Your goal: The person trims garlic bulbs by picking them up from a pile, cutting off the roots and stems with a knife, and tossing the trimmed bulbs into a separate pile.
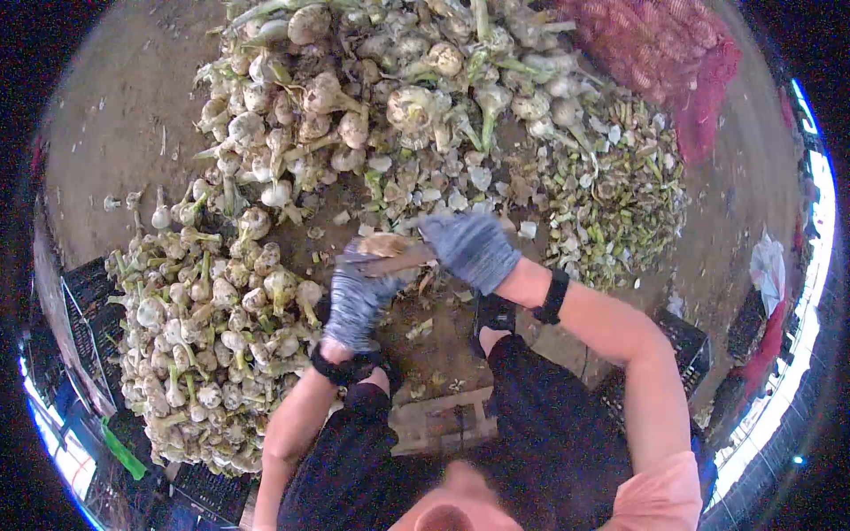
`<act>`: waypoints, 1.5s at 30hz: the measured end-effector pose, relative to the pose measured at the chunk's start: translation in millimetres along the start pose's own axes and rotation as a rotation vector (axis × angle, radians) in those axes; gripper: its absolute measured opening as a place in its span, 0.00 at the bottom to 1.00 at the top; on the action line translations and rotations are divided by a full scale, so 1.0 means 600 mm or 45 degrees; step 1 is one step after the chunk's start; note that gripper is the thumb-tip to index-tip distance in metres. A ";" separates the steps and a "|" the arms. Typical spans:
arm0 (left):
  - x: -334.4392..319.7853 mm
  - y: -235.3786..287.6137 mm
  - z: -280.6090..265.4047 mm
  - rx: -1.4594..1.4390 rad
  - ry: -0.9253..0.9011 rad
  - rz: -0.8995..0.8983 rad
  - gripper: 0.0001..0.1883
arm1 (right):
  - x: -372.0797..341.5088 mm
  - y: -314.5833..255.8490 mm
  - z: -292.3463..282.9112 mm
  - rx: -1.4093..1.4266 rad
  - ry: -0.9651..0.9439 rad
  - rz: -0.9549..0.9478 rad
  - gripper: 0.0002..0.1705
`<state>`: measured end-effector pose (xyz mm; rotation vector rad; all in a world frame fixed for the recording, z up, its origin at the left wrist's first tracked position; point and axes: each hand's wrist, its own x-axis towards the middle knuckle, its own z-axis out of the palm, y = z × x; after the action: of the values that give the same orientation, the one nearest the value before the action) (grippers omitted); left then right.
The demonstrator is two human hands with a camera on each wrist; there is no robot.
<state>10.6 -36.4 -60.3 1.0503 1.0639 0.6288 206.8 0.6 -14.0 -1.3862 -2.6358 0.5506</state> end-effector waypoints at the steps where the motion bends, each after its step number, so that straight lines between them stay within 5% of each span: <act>1: 0.008 0.024 0.008 0.127 -0.012 -0.017 0.13 | -0.002 -0.002 -0.001 0.025 -0.126 0.132 0.16; 4: 0.012 0.050 0.019 0.289 -0.056 -0.168 0.14 | -0.033 0.012 0.026 0.098 -0.167 0.211 0.20; 6: 0.009 0.058 0.016 -0.032 -0.072 -0.163 0.20 | -0.035 0.013 0.038 0.068 0.127 0.046 0.14; 7: 0.011 0.046 0.010 0.458 -0.152 -0.040 0.24 | -0.032 0.012 0.032 0.015 0.092 0.039 0.16; 8: -0.001 0.035 0.017 0.457 -0.162 -0.057 0.24 | -0.042 0.011 0.037 0.028 0.084 0.051 0.16; 10: -0.019 0.023 0.036 -0.151 0.191 -0.230 0.26 | -0.053 0.027 0.047 0.020 -0.175 0.109 0.23; 16: -0.013 0.025 0.018 -0.089 -0.016 -0.194 0.30 | -0.037 0.018 0.032 0.130 0.026 0.039 0.22; 18: -0.038 0.083 0.027 -0.041 0.221 -0.157 0.31 | -0.050 0.030 0.016 0.186 -0.007 0.003 0.24; 19: -0.052 0.097 0.028 -0.316 0.405 -0.368 0.33 | -0.083 0.085 0.034 0.204 -0.038 0.236 0.23; 20: -0.068 0.111 0.007 0.185 0.335 -0.006 0.35 | -0.110 0.143 0.049 0.209 -0.048 0.472 0.22; 23: -0.063 0.114 0.001 -0.002 0.291 -0.221 0.36 | -0.124 0.099 -0.006 -0.011 -0.179 0.565 0.19; 25: -0.043 0.112 0.016 -0.035 0.143 -0.227 0.35 | -0.092 0.092 -0.008 0.129 0.039 0.441 0.16; 28: -0.044 0.089 0.009 0.130 0.041 -0.056 0.32 | -0.074 0.089 0.061 0.554 0.006 0.409 0.16; 29: -0.041 0.075 0.000 0.536 0.059 0.230 0.24 | -0.070 0.075 0.065 0.557 0.020 0.419 0.16; 31: -0.034 0.090 -0.001 0.683 -0.027 0.185 0.20 | -0.038 0.033 0.026 0.754 -0.313 0.626 0.17; 34: -0.025 0.106 0.006 0.866 -0.234 0.197 0.14 | 0.005 0.013 0.005 0.768 -0.423 0.579 0.18; 36: -0.023 0.112 0.008 0.837 -0.221 0.415 0.13 | -0.011 0.020 0.025 0.662 -0.429 0.514 0.17; 37: -0.025 0.116 0.008 0.689 -0.147 0.236 0.12 | -0.044 0.040 0.067 0.501 -0.518 0.519 0.16; 40: -0.035 0.151 -0.032 0.831 -0.062 0.426 0.11 | -0.065 0.091 0.073 0.405 -0.599 0.493 0.16; 41: -0.054 0.178 -0.045 0.863 -0.008 0.279 0.11 | -0.059 0.090 0.058 0.380 -0.418 0.555 0.15; 42: -0.070 0.172 -0.067 0.994 0.157 0.370 0.10 | -0.051 0.091 0.048 0.356 -0.228 0.617 0.15; 45: -0.157 0.235 -0.154 1.385 0.542 0.048 0.14 | 0.043 0.095 -0.034 0.878 0.360 0.983 0.23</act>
<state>-103.0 -23.3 95.8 1.9159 1.8428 0.2660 241.4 56.4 -17.9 -1.9567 -1.3933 1.0919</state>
